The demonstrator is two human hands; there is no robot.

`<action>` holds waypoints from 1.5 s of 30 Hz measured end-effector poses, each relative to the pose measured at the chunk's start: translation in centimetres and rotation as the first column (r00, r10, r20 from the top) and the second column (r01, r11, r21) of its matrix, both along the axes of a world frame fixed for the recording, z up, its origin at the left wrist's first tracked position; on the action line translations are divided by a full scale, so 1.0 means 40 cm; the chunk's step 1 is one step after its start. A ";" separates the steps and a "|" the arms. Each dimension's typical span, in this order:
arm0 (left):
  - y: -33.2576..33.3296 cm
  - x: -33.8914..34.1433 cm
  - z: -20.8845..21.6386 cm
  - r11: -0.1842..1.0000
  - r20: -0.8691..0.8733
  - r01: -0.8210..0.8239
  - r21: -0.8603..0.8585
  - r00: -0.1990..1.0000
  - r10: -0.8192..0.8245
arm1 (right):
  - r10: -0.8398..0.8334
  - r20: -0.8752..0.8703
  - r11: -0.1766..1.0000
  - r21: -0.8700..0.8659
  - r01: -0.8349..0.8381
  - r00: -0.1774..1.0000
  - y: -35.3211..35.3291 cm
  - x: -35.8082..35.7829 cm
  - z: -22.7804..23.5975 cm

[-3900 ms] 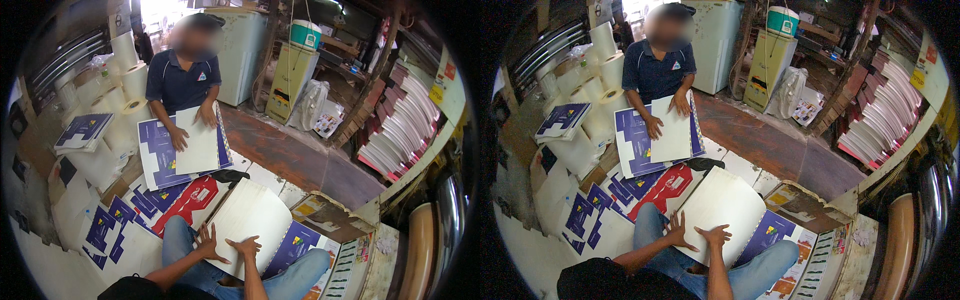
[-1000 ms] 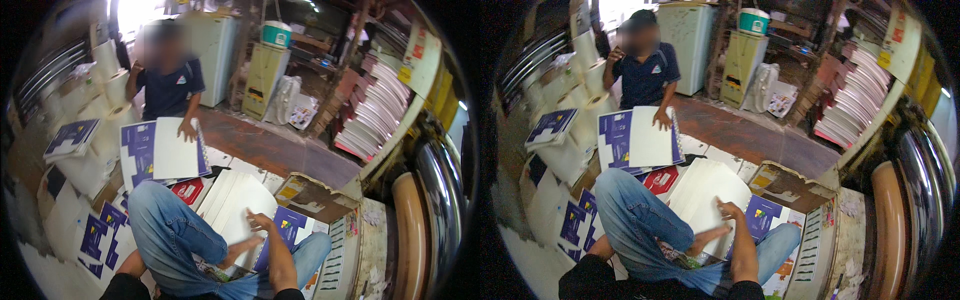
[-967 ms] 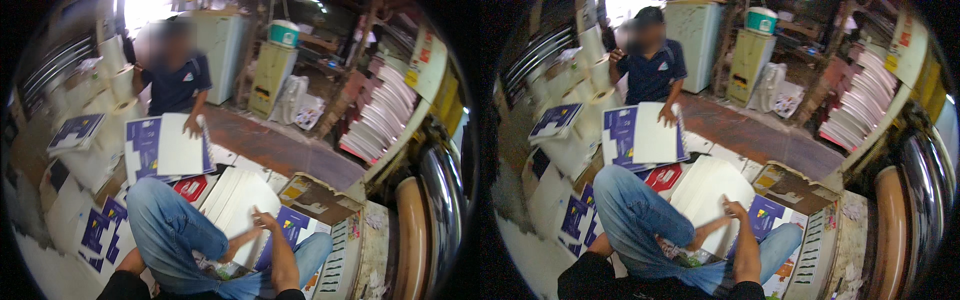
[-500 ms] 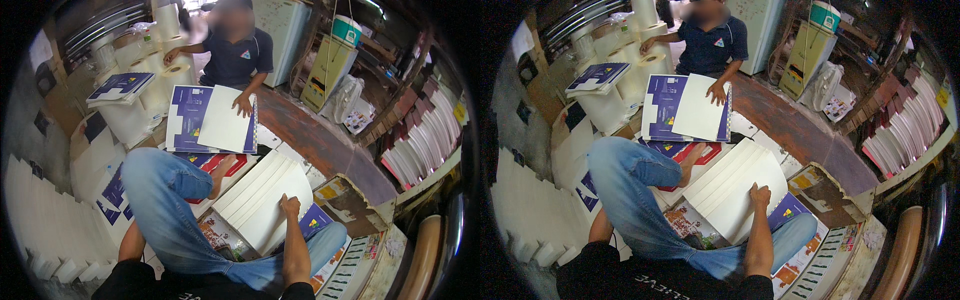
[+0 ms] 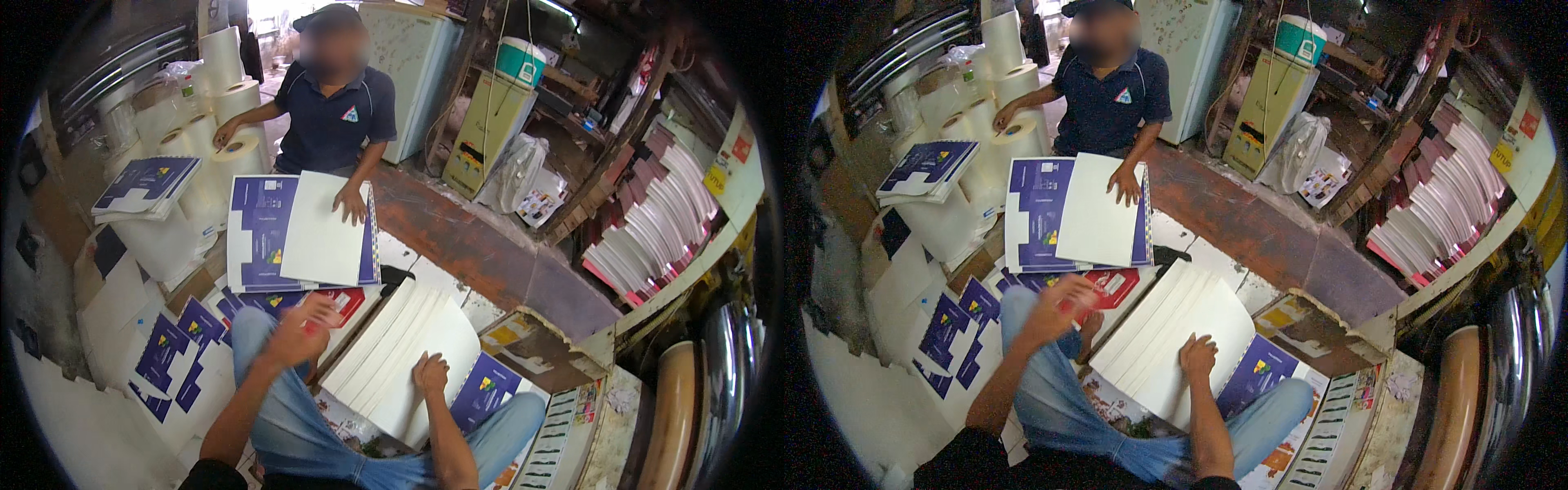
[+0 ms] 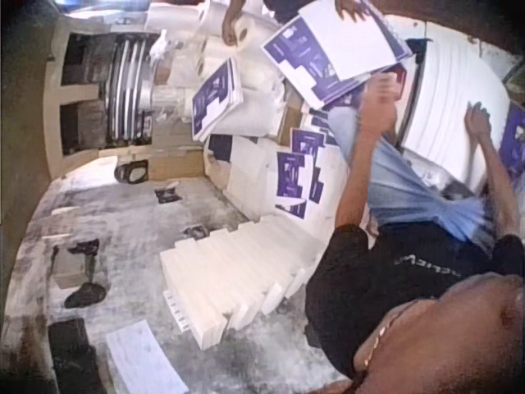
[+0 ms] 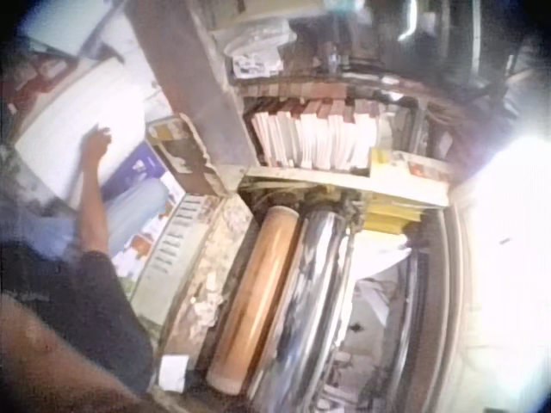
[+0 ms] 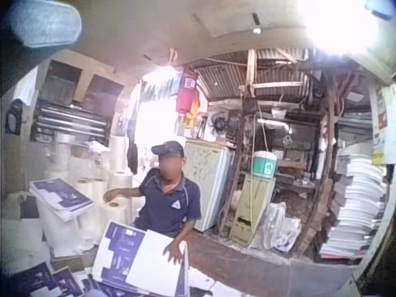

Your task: The person organizes and fans through a large stack of printed paper sheets by hand while sitting on the floor of a manufacturing facility.

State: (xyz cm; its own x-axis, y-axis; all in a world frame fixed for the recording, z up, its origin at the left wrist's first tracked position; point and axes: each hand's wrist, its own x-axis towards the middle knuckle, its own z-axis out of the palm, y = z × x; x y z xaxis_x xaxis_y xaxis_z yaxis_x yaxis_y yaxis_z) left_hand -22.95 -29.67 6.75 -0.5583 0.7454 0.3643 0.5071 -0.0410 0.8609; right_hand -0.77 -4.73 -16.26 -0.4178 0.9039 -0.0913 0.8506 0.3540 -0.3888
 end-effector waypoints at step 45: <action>0.458 0.229 -0.492 0.540 -0.399 0.141 -0.830 0.529 -0.749 | -0.932 -0.358 0.088 -0.384 0.919 -0.060 -1.107 1.348 0.477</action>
State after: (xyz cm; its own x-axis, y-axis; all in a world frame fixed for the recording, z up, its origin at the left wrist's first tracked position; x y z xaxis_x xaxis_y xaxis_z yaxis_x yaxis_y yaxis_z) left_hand -13.81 -11.35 -12.93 0.1146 0.9606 -0.2534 0.9830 -0.0728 0.1686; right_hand 53.17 -49.02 2.83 0.8206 0.5010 -0.2751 0.1230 -0.6248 -0.7710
